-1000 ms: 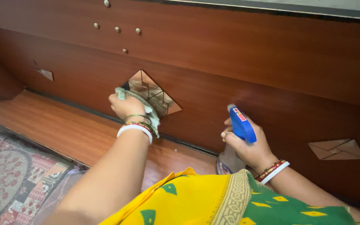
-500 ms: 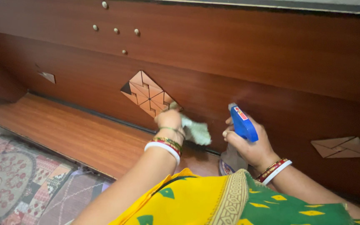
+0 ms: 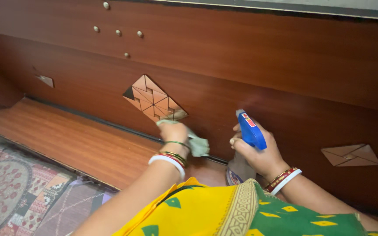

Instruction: The person sprays a wooden headboard with a blue spray bottle and wipes it with a cloth. They move along the headboard, spraying and wiping different sections, including around decorative inlays and metal studs.

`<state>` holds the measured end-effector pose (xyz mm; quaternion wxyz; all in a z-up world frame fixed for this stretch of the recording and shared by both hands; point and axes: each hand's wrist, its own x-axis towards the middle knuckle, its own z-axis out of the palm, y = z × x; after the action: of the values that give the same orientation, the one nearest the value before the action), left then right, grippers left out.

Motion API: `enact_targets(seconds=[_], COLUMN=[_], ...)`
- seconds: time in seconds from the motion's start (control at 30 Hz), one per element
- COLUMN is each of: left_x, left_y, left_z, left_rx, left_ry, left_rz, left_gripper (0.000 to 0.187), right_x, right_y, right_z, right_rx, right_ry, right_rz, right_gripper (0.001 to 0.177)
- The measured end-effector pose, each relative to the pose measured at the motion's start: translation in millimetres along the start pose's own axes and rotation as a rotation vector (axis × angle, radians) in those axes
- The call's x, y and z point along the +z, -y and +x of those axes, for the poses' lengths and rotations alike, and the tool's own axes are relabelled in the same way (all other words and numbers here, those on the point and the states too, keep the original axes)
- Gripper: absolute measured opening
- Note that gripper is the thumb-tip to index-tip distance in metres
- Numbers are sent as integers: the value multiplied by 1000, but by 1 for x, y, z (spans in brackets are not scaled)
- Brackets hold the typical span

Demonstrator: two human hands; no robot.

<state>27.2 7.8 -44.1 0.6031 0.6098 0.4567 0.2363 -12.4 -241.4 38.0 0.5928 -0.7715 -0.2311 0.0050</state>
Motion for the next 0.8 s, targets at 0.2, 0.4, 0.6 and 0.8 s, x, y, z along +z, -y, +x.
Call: enact_targets(seconds=[0.2, 0.4, 0.6, 0.8], left_x=[-18, -15, -33, -47], left_y=[-46, -77, -65, -76], left_z=[-4, -66, -24, -29], left_rx=[-25, 245, 182, 282], left_ry=[161, 81, -76, -91], left_rz=[-541, -213, 142, 201], left_gripper=[35, 75, 62, 44], right_x=[4, 10, 7, 8], right_y=[3, 4, 6, 7], right_z=[-1, 3, 1, 1], right_rx=[49, 41, 16, 15], right_ry=[-10, -13, -7, -9], right_rz=[60, 56, 10, 6], right_gripper=[34, 35, 32, 35])
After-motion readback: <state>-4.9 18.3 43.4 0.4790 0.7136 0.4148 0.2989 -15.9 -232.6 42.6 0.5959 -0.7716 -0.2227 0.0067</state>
